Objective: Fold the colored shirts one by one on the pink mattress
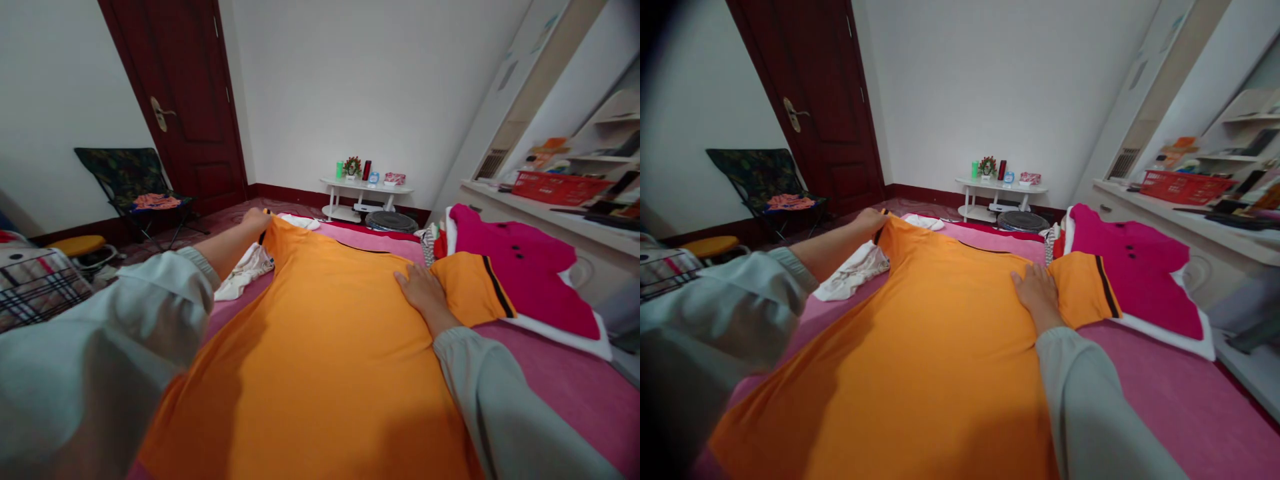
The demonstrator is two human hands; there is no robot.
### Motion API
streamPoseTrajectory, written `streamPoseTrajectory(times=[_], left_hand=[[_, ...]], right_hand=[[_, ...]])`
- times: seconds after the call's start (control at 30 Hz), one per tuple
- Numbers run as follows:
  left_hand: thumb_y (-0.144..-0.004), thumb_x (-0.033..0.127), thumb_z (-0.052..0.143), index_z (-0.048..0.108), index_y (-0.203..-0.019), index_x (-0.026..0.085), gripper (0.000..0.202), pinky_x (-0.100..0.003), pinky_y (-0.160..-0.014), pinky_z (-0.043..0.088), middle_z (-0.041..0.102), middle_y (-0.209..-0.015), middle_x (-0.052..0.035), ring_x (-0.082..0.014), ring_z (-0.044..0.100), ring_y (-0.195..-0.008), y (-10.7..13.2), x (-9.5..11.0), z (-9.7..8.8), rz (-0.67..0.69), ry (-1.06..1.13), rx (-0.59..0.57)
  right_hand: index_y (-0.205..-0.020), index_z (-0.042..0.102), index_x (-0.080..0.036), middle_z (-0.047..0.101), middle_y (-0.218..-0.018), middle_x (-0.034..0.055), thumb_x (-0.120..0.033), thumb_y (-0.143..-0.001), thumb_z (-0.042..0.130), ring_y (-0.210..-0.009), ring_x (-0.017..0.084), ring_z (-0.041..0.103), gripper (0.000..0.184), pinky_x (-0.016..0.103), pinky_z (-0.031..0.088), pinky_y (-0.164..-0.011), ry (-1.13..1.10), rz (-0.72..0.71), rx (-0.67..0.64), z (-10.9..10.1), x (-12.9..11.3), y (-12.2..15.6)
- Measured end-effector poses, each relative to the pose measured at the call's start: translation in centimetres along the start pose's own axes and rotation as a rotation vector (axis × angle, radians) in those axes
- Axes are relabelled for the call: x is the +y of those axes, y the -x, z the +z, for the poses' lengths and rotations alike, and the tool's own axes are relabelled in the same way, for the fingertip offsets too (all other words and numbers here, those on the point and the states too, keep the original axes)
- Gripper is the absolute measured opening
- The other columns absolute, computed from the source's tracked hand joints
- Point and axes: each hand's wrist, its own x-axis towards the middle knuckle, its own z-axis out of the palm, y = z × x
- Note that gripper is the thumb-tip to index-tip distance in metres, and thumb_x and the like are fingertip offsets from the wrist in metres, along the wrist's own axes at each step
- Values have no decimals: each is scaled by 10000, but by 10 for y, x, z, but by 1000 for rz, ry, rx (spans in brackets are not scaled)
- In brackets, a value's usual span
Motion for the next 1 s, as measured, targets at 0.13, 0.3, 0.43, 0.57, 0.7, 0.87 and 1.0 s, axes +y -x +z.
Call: streamPoseTrajectory(times=[0.13, 0.3, 0.43, 0.57, 0.7, 0.87, 1.0], left_hand=[[-847, 336, 556, 647, -1092, 176, 306, -372, -836, 500, 662, -1125, -151, -302, 623, -1058, -20, -4, -13, 179, -154, 113], [-908, 283, 436, 603, -1175, 171, 335, -391, -817, 496, 652, -1110, -181, -322, 622, -1044, -22, -16, 7, 353, -433, 124], [-895, 167, 411, 626, -1110, 112, 309, -442, -868, 454, 641, -1095, -205, -341, 583, -1085, -13, -23, 27, 357, -537, 49], [-892, 144, 361, 588, -1189, 102, 376, -497, -979, 346, 526, -1271, -213, -348, 432, -1243, 5, -9, 39, 488, -477, 153], [-858, 194, 420, 672, -1066, 136, 332, -352, -915, 416, 631, -1141, -143, -264, 557, -1089, 27, 26, 61, 714, -358, -104], [-940, 274, 307, 650, -1105, 138, 404, -244, -853, 451, 672, -1119, -95, -179, 622, -984, 45, 53, 102, 805, -285, -306], [-974, 301, 225, 529, -1290, 176, 456, -253, -963, 407, 574, -1323, -76, -168, 560, -1155, 37, 57, 119, 803, -294, -417]], right_hand=[[-1394, 411, -63, 364, -1487, 176, -485, -943, 255, -1369, 272, 327, 638, 424, 264, -1102, -11, 0, -13, -1, 0, -1], [-1408, 391, -63, 354, -1492, 177, -480, -950, 241, -1378, 265, 316, 638, 422, 244, -1116, -3, 5, -17, -1, -1, 0], [-1385, 423, -82, 372, -1479, 175, -489, -951, 244, -1359, 267, 344, 621, 418, 255, -1109, -8, 4, -12, -4, -2, 1], [-1358, 449, -91, 401, -1454, 183, -481, -953, 247, -1337, 274, 371, 598, 432, 277, -1092, -9, -4, -10, -6, -4, 3], [-1349, 454, -81, 408, -1447, 191, -467, -953, 268, -1331, 270, 379, 583, 420, 278, -1092, 4, -13, 1, -6, -4, 3], [-1376, 428, -79, 381, -1473, 178, -472, -955, 264, -1345, 260, 362, 599, 408, 270, -1100, 2, 4, -6, -7, -4, 4], [-1392, 410, -68, 368, -1484, 174, -467, -958, 263, -1362, 256, 338, 608, 404, 259, -1109, 3, 5, -21, -7, -5, 4]])
